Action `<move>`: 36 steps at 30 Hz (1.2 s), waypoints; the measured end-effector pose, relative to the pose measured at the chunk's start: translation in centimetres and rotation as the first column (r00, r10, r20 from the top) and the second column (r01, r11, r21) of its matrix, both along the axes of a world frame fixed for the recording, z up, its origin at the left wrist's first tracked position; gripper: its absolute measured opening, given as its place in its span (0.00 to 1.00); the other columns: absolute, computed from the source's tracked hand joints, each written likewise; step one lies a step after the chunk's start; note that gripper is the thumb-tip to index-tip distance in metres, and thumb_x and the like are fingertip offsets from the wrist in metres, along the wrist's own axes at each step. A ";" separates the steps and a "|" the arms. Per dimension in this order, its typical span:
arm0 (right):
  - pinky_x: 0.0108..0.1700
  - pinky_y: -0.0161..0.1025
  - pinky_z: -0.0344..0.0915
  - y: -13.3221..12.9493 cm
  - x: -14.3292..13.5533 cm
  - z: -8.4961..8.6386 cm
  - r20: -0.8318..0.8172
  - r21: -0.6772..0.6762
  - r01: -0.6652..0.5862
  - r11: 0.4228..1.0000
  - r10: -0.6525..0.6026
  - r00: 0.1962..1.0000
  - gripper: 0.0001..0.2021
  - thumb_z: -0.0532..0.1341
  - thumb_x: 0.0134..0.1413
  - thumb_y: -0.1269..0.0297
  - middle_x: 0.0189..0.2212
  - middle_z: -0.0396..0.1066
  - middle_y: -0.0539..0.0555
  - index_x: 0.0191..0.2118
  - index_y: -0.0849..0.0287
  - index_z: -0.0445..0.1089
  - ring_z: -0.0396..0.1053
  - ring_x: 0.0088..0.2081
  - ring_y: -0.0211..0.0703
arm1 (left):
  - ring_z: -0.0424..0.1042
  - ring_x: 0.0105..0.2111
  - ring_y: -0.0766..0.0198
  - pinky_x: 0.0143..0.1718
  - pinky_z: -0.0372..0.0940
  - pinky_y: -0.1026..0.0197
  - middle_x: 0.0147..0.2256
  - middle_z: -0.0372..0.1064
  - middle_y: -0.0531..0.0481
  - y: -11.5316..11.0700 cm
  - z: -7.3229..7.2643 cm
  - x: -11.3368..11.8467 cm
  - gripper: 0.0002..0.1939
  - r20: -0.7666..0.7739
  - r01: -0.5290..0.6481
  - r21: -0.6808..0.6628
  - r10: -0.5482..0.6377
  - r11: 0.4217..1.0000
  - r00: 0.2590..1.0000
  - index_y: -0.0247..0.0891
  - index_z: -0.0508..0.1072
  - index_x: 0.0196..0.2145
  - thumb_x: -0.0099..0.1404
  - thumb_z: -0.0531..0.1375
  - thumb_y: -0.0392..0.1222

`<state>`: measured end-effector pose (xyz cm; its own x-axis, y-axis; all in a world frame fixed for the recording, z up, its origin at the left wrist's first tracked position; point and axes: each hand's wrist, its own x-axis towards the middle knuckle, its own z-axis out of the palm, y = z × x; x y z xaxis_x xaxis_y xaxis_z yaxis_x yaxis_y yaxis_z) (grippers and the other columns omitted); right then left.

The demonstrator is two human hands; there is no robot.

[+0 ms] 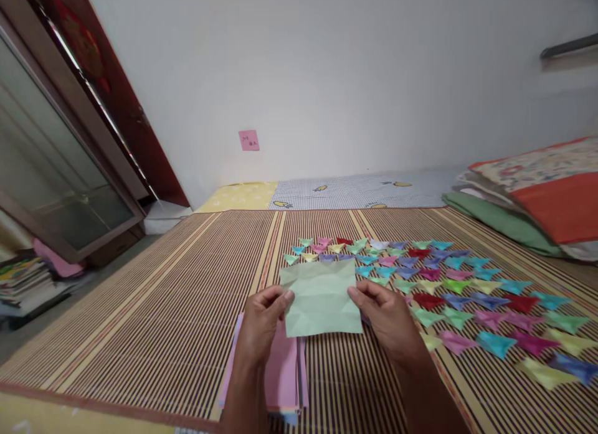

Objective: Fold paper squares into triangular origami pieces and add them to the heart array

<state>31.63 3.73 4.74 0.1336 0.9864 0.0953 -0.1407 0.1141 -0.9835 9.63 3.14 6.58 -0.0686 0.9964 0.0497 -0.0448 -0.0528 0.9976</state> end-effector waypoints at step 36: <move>0.30 0.36 0.69 -0.7 -3.8 0.3 -0.085 0.131 0.011 0.991 0.000 0.996 0.14 0.72 0.45 0.62 0.23 0.73 0.50 0.24 0.56 0.64 0.72 0.27 0.43 | 0.75 0.29 0.67 0.28 0.67 0.68 0.32 0.80 0.47 -0.1 0.3 3.8 0.20 0.559 -0.106 -0.079 0.132 0.991 0.819 0.33 0.79 0.32 0.44 0.78 0.44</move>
<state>27.83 3.06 5.03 0.1523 0.9653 0.2124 -0.2216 0.2427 -0.9444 13.46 3.01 6.90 -0.1896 0.9789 -0.0760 -0.5940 -0.0527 0.8027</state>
